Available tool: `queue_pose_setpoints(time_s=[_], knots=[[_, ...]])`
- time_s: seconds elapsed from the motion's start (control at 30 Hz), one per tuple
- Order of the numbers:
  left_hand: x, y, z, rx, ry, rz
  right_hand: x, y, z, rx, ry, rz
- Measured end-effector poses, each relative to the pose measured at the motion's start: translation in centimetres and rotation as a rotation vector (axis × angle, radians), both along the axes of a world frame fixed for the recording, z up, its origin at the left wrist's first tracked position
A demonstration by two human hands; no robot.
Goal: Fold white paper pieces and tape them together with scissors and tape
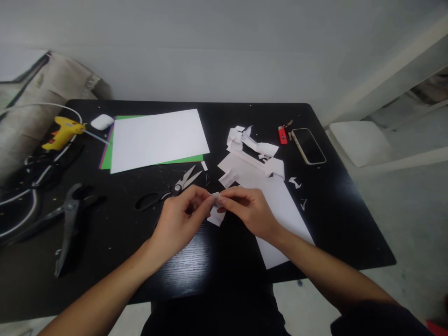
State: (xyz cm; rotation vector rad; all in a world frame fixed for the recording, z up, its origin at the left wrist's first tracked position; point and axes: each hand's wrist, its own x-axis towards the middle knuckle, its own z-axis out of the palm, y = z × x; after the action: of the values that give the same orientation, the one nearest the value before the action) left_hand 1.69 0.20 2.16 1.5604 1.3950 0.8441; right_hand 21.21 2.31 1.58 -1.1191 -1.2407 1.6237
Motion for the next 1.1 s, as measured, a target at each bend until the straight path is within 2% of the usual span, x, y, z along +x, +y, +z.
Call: queue_pose_setpoints(time_s=[0.77, 0.97, 1.1], knots=[[-0.04, -0.14, -0.04, 0.032, 0.054, 0.000, -0.08, -0.31, 0.03, 0.076, -0.038, 0.018], [0.12, -0.28, -0.20, 0.084, 0.102, -0.015, -0.13, -0.41, -0.15, 0.216, -0.162, 0.004], [0.18, -0.25, -0.31, 0.222, 0.193, -0.018, -0.03, -0.47, -0.29, 0.364, -0.266, -0.008]])
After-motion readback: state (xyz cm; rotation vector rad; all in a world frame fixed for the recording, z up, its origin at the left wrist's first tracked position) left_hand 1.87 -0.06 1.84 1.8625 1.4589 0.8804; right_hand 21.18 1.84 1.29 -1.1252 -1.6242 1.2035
